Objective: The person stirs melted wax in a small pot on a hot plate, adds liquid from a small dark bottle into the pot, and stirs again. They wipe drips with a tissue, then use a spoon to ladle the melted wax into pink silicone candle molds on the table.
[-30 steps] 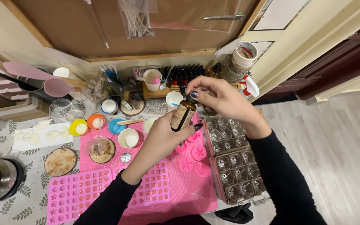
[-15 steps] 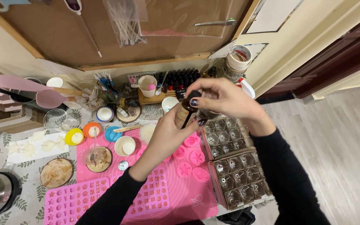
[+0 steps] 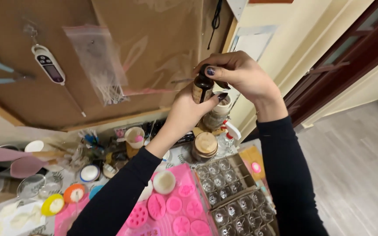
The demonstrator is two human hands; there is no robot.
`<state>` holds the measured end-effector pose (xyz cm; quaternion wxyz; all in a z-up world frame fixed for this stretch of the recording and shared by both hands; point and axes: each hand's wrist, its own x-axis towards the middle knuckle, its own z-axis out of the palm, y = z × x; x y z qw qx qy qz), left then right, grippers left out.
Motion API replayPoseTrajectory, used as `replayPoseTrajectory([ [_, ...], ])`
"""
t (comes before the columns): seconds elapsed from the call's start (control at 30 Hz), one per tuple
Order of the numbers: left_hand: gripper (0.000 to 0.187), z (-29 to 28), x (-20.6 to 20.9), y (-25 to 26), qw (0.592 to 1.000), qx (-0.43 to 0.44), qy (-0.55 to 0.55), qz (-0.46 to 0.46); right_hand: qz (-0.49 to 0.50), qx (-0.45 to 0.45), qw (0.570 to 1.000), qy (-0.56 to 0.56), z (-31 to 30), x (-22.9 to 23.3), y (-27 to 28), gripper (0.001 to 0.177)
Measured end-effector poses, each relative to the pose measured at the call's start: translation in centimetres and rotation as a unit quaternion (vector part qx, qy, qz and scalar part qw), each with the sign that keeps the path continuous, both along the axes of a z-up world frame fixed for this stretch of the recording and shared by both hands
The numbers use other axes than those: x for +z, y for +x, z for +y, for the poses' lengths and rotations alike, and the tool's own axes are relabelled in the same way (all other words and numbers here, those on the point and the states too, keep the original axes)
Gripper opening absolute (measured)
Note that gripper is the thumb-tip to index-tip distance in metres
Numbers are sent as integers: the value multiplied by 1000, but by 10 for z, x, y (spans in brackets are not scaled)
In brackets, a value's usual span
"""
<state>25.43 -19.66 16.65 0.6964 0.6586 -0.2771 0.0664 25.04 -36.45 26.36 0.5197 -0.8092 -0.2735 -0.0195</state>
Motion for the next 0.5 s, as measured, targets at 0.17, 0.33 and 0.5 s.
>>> replayPoseTrajectory([
  [0.17, 30, -8, -9, 10, 1000, 2, 20, 16, 42, 3, 998, 40, -7, -11, 15, 37],
  [0.33, 31, -1, -29, 2, 998, -12, 32, 43, 88, 0, 996, 20, -10, -24, 10, 40],
  [0.5, 87, 27, -74, -27, 991, 8, 135, 14, -4, -60, 967, -249, -8, -59, 9, 36],
])
